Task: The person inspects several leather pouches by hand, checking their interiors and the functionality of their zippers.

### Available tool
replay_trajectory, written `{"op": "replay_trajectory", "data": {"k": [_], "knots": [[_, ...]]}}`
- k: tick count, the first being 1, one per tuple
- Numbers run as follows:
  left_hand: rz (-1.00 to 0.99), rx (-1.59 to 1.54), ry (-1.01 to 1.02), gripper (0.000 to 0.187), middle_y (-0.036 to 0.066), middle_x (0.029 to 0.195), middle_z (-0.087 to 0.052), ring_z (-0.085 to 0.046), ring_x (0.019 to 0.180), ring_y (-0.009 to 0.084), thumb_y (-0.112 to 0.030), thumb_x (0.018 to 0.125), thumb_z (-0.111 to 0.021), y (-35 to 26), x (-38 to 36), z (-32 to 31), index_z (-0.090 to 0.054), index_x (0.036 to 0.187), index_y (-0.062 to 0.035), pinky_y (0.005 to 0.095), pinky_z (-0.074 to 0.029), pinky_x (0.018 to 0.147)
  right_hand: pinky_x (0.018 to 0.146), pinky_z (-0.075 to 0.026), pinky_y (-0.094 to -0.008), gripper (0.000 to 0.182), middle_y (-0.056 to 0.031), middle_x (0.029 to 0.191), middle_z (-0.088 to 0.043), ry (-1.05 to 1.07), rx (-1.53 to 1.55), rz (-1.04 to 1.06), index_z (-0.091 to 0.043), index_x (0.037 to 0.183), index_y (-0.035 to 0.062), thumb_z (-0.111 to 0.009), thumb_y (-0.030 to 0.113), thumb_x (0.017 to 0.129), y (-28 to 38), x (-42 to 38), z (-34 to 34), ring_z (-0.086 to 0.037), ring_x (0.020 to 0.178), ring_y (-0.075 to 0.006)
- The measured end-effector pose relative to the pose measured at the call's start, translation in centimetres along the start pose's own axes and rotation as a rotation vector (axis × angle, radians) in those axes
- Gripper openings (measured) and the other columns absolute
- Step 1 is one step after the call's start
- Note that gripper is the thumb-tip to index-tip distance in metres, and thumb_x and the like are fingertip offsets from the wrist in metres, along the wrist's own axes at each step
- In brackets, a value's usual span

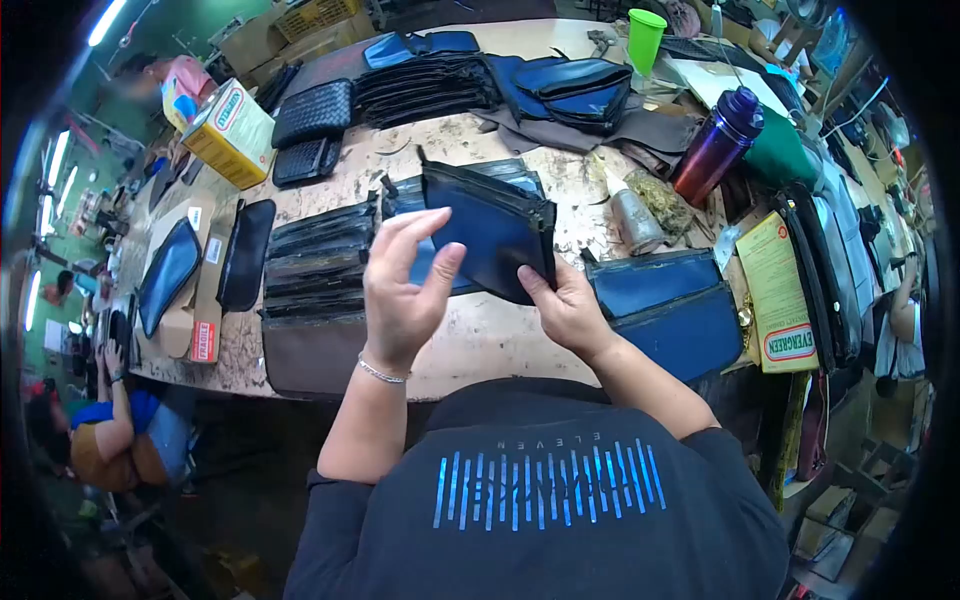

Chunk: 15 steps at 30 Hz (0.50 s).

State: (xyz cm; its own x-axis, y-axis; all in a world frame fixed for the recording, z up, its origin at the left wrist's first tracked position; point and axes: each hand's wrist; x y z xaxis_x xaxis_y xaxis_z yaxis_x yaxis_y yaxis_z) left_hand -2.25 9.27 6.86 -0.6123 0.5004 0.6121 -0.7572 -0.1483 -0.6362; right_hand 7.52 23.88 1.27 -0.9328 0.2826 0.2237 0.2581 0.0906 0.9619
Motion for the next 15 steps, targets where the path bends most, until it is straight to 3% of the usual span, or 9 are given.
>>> {"op": "replay_trajectory", "data": {"k": [1,3,6,9,11,12,15], "knots": [[-0.168,0.045,-0.004,0.030,0.012,0.104,-0.056,-0.054,0.097,0.0195,-0.007,0.077,-0.064,-0.2,0.6,-0.3,-0.058,0.104,0.0025,0.0282,-0.042,0.084,0.084,-0.040,-0.0247,0.030,-0.0078,0.108,-0.056,-0.004,-0.001,0.000,-0.047,0.119,0.0013,-0.045,0.008,0.090,0.3,-0.1,0.1,-0.050,0.096,-0.0115],[-0.281,0.091,0.073,0.036,0.015,0.111,-0.055,-0.052,0.104,0.0257,-0.008,0.074,-0.066,-1.3,1.4,-0.6,-0.057,0.107,0.0014,0.0333,-0.040,0.090,0.084,-0.039,-0.0240,0.029,-0.0044,0.106,-0.056,-0.007,-0.031,-0.021,-0.048,0.119,0.0020,-0.045,0.008,0.090,1.0,-0.4,0.5,-0.050,0.095,-0.0102],[-0.330,0.090,0.108,0.037,0.016,0.111,-0.055,-0.051,0.106,0.0265,-0.009,0.073,-0.067,-1.5,2.8,-1.9,-0.057,0.108,0.0007,0.0338,-0.040,0.091,0.084,-0.040,-0.0241,0.029,-0.0060,0.103,-0.058,-0.023,-0.022,-0.058,-0.049,0.118,0.0028,-0.045,0.007,0.090,0.5,-0.6,0.9,-0.051,0.094,-0.0106],[-0.307,0.036,0.171,0.037,0.015,0.105,-0.057,-0.054,0.101,0.0260,-0.010,0.071,-0.068,-0.6,3.5,-3.1,-0.058,0.105,0.0004,0.0327,-0.042,0.087,0.081,-0.041,-0.0246,0.031,-0.0089,0.098,-0.059,0.030,-0.201,0.011,-0.049,0.118,0.0043,-0.046,0.004,0.088,1.1,-0.7,1.4,-0.052,0.091,-0.0110],[-0.276,-0.068,0.193,0.037,0.013,0.095,-0.059,-0.056,0.090,0.0277,-0.010,0.066,-0.071,-0.1,3.7,-3.3,-0.059,0.099,-0.0002,0.0326,-0.045,0.078,0.080,-0.042,-0.0252,0.031,-0.0103,0.097,-0.059,0.021,-0.242,0.003,-0.049,0.118,0.0048,-0.046,0.003,0.087,1.2,-0.8,1.7,-0.053,0.089,-0.0120],[-0.300,-0.083,0.116,0.029,0.011,0.082,-0.058,-0.056,0.077,0.0264,-0.011,0.064,-0.073,0.0,3.9,-3.7,-0.059,0.087,-0.0011,0.0331,-0.046,0.068,0.079,-0.043,-0.0258,0.032,-0.0117,0.096,-0.059,0.018,-0.282,-0.006,-0.049,0.118,0.0052,-0.046,0.002,0.086,1.2,-0.8,1.8,-0.054,0.088,-0.0130],[-0.253,-0.020,0.140,0.025,0.008,0.074,-0.054,-0.053,0.070,0.0253,-0.010,0.061,-0.073,0.3,3.7,-3.6,-0.056,0.078,-0.0035,0.0334,-0.043,0.062,0.078,-0.044,-0.0271,0.033,-0.0128,0.095,-0.060,-0.031,-0.307,0.064,-0.049,0.117,0.0053,-0.045,0.001,0.085,0.5,-0.7,1.8,-0.056,0.087,-0.0154]]}}
Point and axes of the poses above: each hand's wrist, its own x-axis towards the middle knuckle, its own z-axis out of the back of the hand, y = z × x
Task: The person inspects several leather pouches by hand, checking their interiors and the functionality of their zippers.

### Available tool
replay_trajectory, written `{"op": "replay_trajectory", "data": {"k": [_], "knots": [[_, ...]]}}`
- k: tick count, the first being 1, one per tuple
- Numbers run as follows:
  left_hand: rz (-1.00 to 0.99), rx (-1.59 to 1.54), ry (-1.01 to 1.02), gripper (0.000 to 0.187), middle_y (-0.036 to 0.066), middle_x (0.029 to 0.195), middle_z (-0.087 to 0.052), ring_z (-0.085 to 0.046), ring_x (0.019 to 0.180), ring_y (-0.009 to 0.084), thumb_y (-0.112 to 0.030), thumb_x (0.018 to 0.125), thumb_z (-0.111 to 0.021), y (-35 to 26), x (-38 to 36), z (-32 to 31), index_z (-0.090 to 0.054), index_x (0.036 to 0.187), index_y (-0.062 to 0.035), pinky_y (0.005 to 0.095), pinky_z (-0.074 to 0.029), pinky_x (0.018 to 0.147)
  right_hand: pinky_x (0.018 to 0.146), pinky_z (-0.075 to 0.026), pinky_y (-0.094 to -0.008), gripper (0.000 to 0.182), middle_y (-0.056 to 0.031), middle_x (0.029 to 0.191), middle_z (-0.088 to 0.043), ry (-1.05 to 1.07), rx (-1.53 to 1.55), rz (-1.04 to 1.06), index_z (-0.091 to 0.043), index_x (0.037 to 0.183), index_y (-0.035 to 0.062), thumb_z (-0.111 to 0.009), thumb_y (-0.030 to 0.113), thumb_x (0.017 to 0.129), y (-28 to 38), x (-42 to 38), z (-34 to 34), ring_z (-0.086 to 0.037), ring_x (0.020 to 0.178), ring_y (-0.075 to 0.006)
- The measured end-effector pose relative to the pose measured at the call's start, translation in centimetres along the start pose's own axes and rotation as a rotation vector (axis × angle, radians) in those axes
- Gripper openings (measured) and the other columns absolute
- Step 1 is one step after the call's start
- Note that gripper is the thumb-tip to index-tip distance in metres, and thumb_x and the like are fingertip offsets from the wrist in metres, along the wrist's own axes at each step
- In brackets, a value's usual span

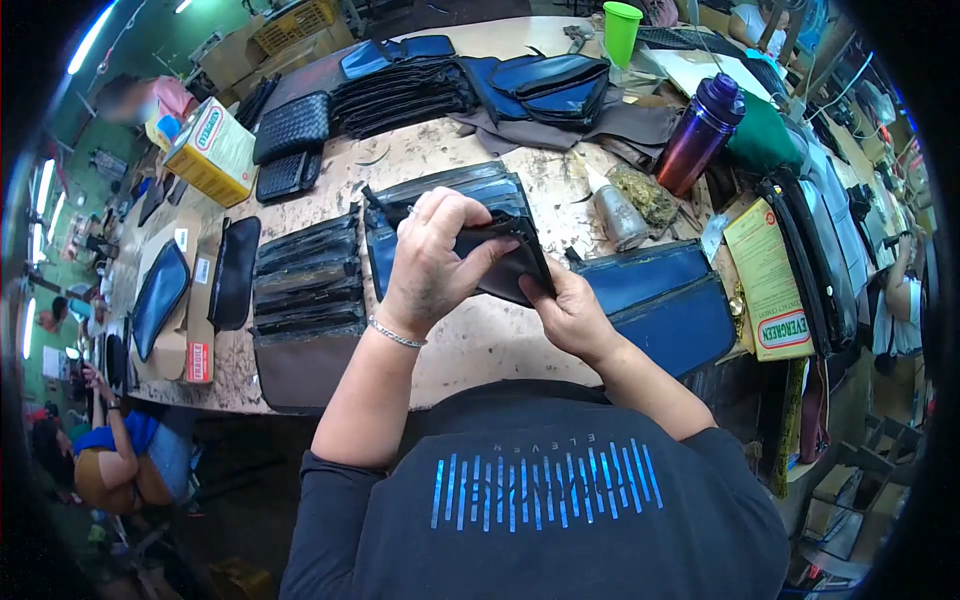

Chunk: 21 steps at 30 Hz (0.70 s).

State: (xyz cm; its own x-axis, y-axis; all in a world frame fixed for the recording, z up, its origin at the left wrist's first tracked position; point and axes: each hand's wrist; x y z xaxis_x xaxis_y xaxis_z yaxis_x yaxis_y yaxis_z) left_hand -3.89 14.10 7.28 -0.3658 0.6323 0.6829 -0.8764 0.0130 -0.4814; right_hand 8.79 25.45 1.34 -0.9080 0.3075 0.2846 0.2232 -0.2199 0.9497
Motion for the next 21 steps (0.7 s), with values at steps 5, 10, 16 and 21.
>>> {"op": "replay_trajectory", "data": {"k": [5,10,16,21], "knots": [[-0.059,0.010,0.037,0.024,0.006,0.070,-0.053,-0.051,0.066,0.0245,-0.006,0.059,-0.073,0.0,0.0,0.3,-0.055,0.074,-0.0054,0.0324,-0.041,0.059,0.079,-0.044,-0.0281,0.034,-0.0139,0.097,-0.059,0.022,-0.024,-0.025,-0.048,0.117,0.0036,-0.046,0.000,0.084,0.3,0.1,0.1,-0.057,0.090,-0.0185],[-0.168,-0.066,-0.015,0.021,0.006,0.072,-0.055,-0.051,0.067,0.0234,0.000,0.060,-0.070,0.2,-0.7,0.0,-0.057,0.076,-0.0059,0.0316,-0.042,0.060,0.081,-0.044,-0.0282,0.038,-0.0123,0.104,-0.055,0.163,-0.162,0.002,-0.048,0.118,0.0017,-0.056,0.006,0.081,2.1,0.3,1.1,-0.054,0.096,-0.0200],[-0.206,-0.014,-0.002,0.022,0.003,0.076,-0.058,-0.055,0.067,0.0209,0.003,0.058,-0.068,-0.3,-1.9,-1.0,-0.057,0.074,-0.0069,0.0305,-0.043,0.057,0.080,-0.045,-0.0262,0.045,-0.0081,0.106,-0.053,0.096,-0.013,0.060,-0.050,0.118,0.0034,-0.066,0.016,0.077,2.1,1.0,2.0,-0.053,0.096,-0.0156],[-0.201,-0.033,0.003,0.024,0.002,0.079,-0.060,-0.057,0.069,0.0205,0.005,0.056,-0.066,0.0,-2.6,-1.6,-0.056,0.074,-0.0079,0.0299,-0.042,0.057,0.078,-0.046,-0.0246,0.038,-0.0062,0.101,-0.056,0.128,0.292,-0.078,-0.052,0.112,0.0005,-0.065,0.015,0.079,1.5,0.4,2.6,-0.054,0.090,-0.0116]]}}
Point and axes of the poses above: each hand's wrist, its own x-axis towards the middle knuckle, its own z-axis out of the back of the hand, y = z × x
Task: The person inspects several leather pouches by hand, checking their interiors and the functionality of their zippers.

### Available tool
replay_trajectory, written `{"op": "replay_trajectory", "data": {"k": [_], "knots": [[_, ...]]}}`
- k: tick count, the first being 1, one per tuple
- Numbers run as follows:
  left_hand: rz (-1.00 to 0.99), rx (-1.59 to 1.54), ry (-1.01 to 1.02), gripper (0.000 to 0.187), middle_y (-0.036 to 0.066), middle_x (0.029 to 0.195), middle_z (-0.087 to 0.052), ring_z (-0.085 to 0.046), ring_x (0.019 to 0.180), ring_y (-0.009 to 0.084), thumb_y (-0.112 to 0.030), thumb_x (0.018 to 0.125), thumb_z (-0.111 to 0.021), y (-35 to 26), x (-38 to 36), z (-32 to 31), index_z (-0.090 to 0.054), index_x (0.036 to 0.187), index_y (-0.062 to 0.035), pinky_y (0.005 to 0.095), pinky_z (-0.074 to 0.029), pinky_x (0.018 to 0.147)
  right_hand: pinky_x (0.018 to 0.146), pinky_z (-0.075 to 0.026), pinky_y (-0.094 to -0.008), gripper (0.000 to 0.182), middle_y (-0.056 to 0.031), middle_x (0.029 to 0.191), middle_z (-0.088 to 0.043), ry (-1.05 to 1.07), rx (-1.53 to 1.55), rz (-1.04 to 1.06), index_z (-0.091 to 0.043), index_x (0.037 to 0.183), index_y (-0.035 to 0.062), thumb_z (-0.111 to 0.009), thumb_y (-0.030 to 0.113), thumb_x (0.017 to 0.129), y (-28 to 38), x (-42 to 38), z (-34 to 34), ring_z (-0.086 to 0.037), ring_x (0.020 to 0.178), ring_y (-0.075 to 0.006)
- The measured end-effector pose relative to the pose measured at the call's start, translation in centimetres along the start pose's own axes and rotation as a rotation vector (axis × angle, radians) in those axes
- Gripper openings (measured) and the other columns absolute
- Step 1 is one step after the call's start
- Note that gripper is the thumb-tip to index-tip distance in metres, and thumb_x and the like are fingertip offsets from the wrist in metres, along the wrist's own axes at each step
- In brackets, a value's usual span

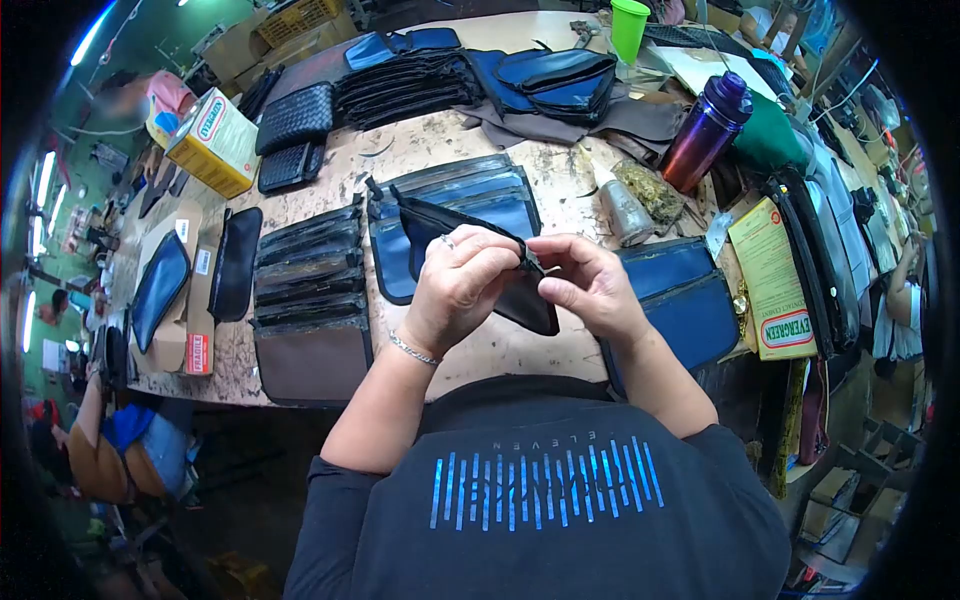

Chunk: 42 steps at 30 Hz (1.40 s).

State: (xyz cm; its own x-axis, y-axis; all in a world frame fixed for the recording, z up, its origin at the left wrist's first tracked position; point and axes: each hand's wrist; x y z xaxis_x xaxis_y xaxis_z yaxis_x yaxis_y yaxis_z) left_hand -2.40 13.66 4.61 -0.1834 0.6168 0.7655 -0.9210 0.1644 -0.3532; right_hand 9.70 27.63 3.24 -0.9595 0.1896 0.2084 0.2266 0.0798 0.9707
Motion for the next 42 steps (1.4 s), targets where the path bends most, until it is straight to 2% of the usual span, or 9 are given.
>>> {"op": "replay_trajectory", "data": {"k": [15,17,19,22,25,26,33,38,42], "knots": [[0.026,0.138,0.115,0.021,0.000,0.075,-0.050,-0.052,0.070,0.0184,-0.002,0.061,-0.062,-1.2,-1.2,-0.2,-0.063,0.079,-0.0128,0.0303,-0.041,0.057,0.065,-0.046,-0.0210,0.022,-0.0040,0.079,-0.061,-0.169,-0.001,-0.030,-0.059,0.092,-0.0007,-0.064,0.017,0.080,0.4,0.2,-0.1,-0.056,0.072,-0.0075],[-0.039,0.201,0.155,0.022,0.001,0.073,-0.050,-0.050,0.063,0.0187,-0.003,0.058,-0.066,-1.2,-1.7,-0.7,-0.065,0.078,-0.0128,0.0292,-0.040,0.050,0.062,-0.047,-0.0226,0.025,-0.0064,0.076,-0.062,-0.151,-0.296,-0.118,-0.058,0.091,-0.0017,-0.066,0.018,0.078,0.8,0.5,-0.1,-0.057,0.069,-0.0087],[-0.021,0.228,0.186,0.019,-0.001,0.074,-0.050,-0.051,0.066,0.0168,-0.007,0.062,-0.065,-1.5,-2.1,-1.0,-0.065,0.079,-0.0151,0.0288,-0.040,0.056,0.060,-0.047,-0.0247,0.024,-0.0083,0.073,-0.063,-0.130,-0.431,-0.134,-0.059,0.089,-0.0022,-0.066,0.017,0.076,1.0,1.0,0.2,-0.058,0.065,-0.0106],[-0.017,0.324,0.237,0.020,-0.007,0.080,-0.051,-0.051,0.079,0.0113,-0.014,0.068,-0.058,-1.1,-2.9,-1.3,-0.064,0.086,-0.0213,0.0290,-0.035,0.072,0.061,-0.048,-0.0272,0.019,-0.0110,0.072,-0.063,0.023,-0.468,-0.308,-0.061,0.086,-0.0011,-0.062,0.013,0.074,0.8,2.1,1.0,-0.060,0.066,-0.0150],[-0.079,0.372,0.213,0.022,-0.008,0.083,-0.054,-0.052,0.081,0.0102,-0.014,0.069,-0.057,-0.6,-3.6,-1.7,-0.063,0.089,-0.0207,0.0286,-0.035,0.074,0.064,-0.048,-0.0302,0.021,-0.0133,0.073,-0.063,0.207,-0.729,-0.263,-0.062,0.088,-0.0001,-0.061,0.015,0.073,1.4,3.0,1.7,-0.061,0.068,-0.0202],[-0.086,0.374,0.189,0.021,-0.008,0.086,-0.056,-0.054,0.081,0.0098,-0.014,0.068,-0.057,-0.5,-4.0,-1.8,-0.062,0.088,-0.0187,0.0279,-0.035,0.076,0.066,-0.048,-0.0341,0.025,-0.0161,0.075,-0.063,0.261,-0.764,-0.269,-0.062,0.090,0.0007,-0.060,0.014,0.070,1.7,3.3,1.8,-0.061,0.071,-0.0271],[-0.211,0.411,0.178,0.020,-0.003,0.088,-0.058,-0.054,0.078,0.0135,-0.012,0.066,-0.057,-0.9,-4.3,-2.3,-0.061,0.085,-0.0136,0.0301,-0.037,0.074,0.069,-0.047,-0.0399,0.024,-0.0191,0.078,-0.062,0.657,-1.256,-0.152,-0.062,0.083,0.0005,-0.057,0.007,0.061,2.8,4.3,0.4,-0.060,0.077,-0.0337],[-0.242,0.362,0.259,0.020,-0.002,0.088,-0.057,-0.053,0.079,0.0142,-0.011,0.066,-0.057,-1.4,-3.3,-1.4,-0.061,0.086,-0.0123,0.0296,-0.039,0.071,0.068,-0.048,-0.0370,0.028,-0.0181,0.076,-0.062,0.421,-1.051,-0.148,-0.063,0.088,0.0020,-0.054,0.005,0.061,2.1,4.3,1.2,-0.060,0.073,-0.0326],[-0.232,0.359,0.326,0.020,-0.003,0.087,-0.056,-0.052,0.079,0.0133,-0.012,0.066,-0.057,-1.4,-3.0,-1.4,-0.060,0.085,-0.0136,0.0288,-0.038,0.071,0.073,-0.047,-0.0373,0.030,-0.0191,0.081,-0.062,0.418,-1.051,-0.231,-0.062,0.090,0.0014,-0.056,0.004,0.060,3.0,3.5,0.8,-0.060,0.080,-0.0326]]}}
Point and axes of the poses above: each hand's wrist, its own x-axis towards the middle knuckle, its own z-axis out of the back of the hand, y = z × x
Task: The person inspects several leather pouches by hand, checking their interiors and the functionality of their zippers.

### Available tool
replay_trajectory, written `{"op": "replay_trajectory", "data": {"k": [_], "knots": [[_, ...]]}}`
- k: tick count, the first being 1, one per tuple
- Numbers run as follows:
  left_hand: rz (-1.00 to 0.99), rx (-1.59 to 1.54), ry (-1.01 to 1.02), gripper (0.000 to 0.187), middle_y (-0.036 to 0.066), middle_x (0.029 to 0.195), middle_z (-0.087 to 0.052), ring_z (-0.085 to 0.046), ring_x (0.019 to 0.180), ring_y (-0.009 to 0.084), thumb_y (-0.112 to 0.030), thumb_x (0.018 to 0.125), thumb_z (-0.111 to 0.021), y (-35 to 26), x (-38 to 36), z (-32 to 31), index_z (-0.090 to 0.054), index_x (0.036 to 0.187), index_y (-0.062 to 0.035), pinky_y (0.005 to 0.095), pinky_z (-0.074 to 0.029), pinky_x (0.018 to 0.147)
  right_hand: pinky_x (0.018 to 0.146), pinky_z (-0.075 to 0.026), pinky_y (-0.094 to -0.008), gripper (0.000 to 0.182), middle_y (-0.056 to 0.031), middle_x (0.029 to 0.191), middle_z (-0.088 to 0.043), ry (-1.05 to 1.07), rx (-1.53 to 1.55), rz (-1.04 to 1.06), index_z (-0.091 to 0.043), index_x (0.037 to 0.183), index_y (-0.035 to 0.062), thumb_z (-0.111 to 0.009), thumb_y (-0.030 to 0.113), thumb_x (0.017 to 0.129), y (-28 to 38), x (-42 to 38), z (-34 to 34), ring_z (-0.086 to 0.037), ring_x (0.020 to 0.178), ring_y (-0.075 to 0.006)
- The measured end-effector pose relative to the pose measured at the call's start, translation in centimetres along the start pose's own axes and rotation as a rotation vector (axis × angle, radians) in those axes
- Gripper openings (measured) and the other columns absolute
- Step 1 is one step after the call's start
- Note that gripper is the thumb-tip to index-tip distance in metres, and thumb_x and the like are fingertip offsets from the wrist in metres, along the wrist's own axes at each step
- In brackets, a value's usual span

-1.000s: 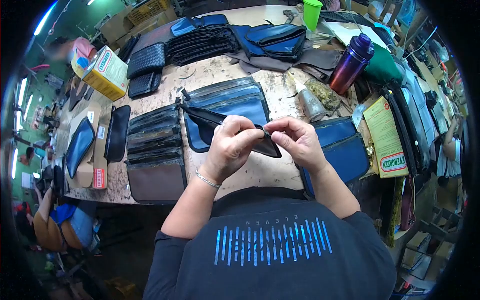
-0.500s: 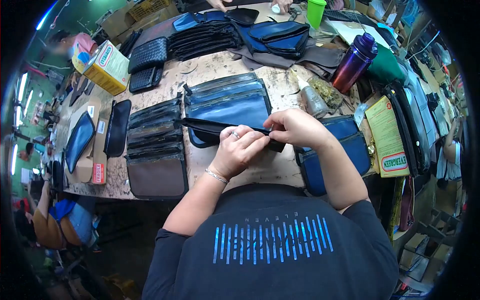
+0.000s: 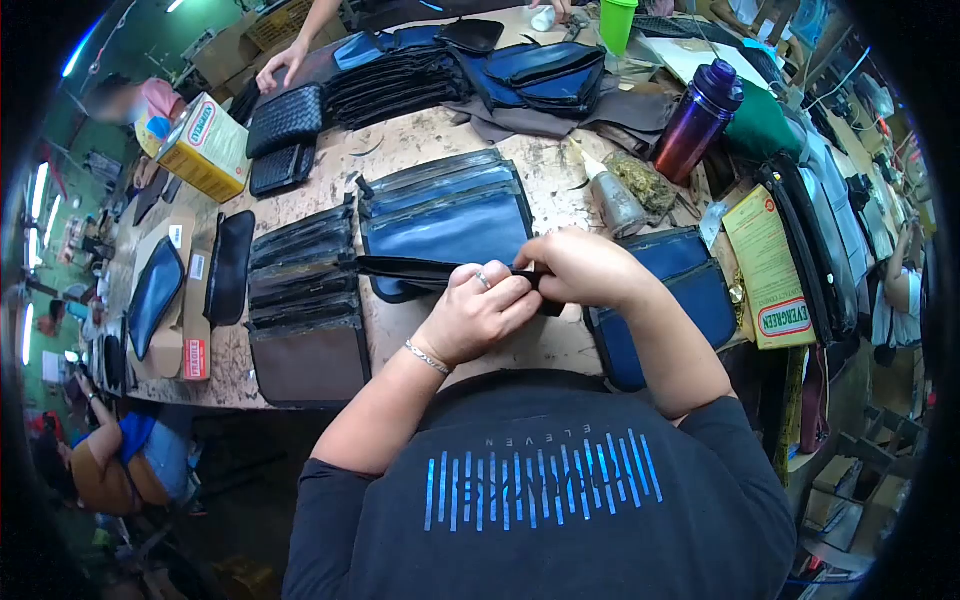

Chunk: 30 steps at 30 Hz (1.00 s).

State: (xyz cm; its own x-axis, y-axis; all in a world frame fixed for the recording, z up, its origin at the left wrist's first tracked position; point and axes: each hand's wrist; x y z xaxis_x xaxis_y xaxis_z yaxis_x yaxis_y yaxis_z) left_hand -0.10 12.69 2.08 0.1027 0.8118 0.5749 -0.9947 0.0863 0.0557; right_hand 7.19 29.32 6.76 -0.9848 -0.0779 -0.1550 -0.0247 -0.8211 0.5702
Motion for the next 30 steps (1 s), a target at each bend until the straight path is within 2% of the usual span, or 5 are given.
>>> {"op": "replay_trajectory", "data": {"k": [9,16,22,25,30], "knots": [[-0.143,0.029,0.076,0.018,-0.005,0.087,-0.052,-0.050,0.081,0.0109,-0.016,0.066,-0.056,0.0,0.2,-0.2,-0.059,0.084,-0.0177,0.0286,-0.035,0.076,0.070,-0.047,-0.0400,0.027,-0.0185,0.076,-0.061,0.133,-0.154,0.044,-0.055,0.086,0.0005,-0.060,0.006,0.060,0.3,-0.9,-0.5,-0.060,0.078,-0.0339],[-0.219,-0.102,0.106,0.021,-0.005,0.083,-0.051,-0.049,0.080,0.0114,-0.017,0.065,-0.055,-0.9,0.8,0.3,-0.059,0.085,-0.0154,0.0278,-0.037,0.072,0.073,-0.047,-0.0402,0.025,-0.0225,0.082,-0.061,-0.165,-0.033,-0.221,-0.058,0.085,-0.0014,-0.055,0.005,0.061,0.0,-1.2,-1.9,-0.059,0.082,-0.0336],[-0.270,-0.110,0.064,0.017,-0.005,0.077,-0.048,-0.049,0.076,0.0101,-0.019,0.064,-0.054,-1.7,0.3,-0.7,-0.057,0.081,-0.0161,0.0253,-0.037,0.068,0.073,-0.047,-0.0369,0.032,-0.0190,0.089,-0.060,-0.179,0.008,0.018,-0.056,0.093,0.0002,-0.061,0.010,0.063,-1.3,-0.8,-3.4,-0.059,0.085,-0.0305],[-0.217,-0.178,0.182,0.016,-0.002,0.076,-0.048,-0.049,0.073,0.0110,-0.019,0.065,-0.054,-2.8,0.7,0.3,-0.056,0.079,-0.0121,0.0244,-0.038,0.057,0.059,-0.047,-0.0314,0.019,-0.0141,0.066,-0.060,-0.410,0.319,-0.088,-0.060,0.081,0.0004,-0.061,0.007,0.064,-2.0,0.5,-3.8,-0.060,0.060,-0.0240],[0.127,-0.285,0.277,0.021,0.005,0.081,-0.050,-0.052,0.075,0.0195,-0.012,0.069,-0.056,-4.3,0.4,0.6,-0.053,0.088,-0.0049,0.0310,-0.043,0.060,0.063,-0.047,-0.0337,0.018,-0.0166,0.071,-0.061,-0.524,0.142,-0.325,-0.060,0.080,0.0004,-0.059,0.006,0.063,-4.3,1.6,-2.4,-0.061,0.068,-0.0269]]}}
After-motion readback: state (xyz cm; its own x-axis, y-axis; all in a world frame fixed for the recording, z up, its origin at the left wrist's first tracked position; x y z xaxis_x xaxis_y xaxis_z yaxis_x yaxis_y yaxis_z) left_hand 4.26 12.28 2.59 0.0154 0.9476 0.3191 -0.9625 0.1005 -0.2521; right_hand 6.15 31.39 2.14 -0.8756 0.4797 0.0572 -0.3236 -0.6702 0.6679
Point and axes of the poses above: each hand's wrist, its own x-axis towards the middle knuckle, its own z-axis out of the back of the hand, y = z × x
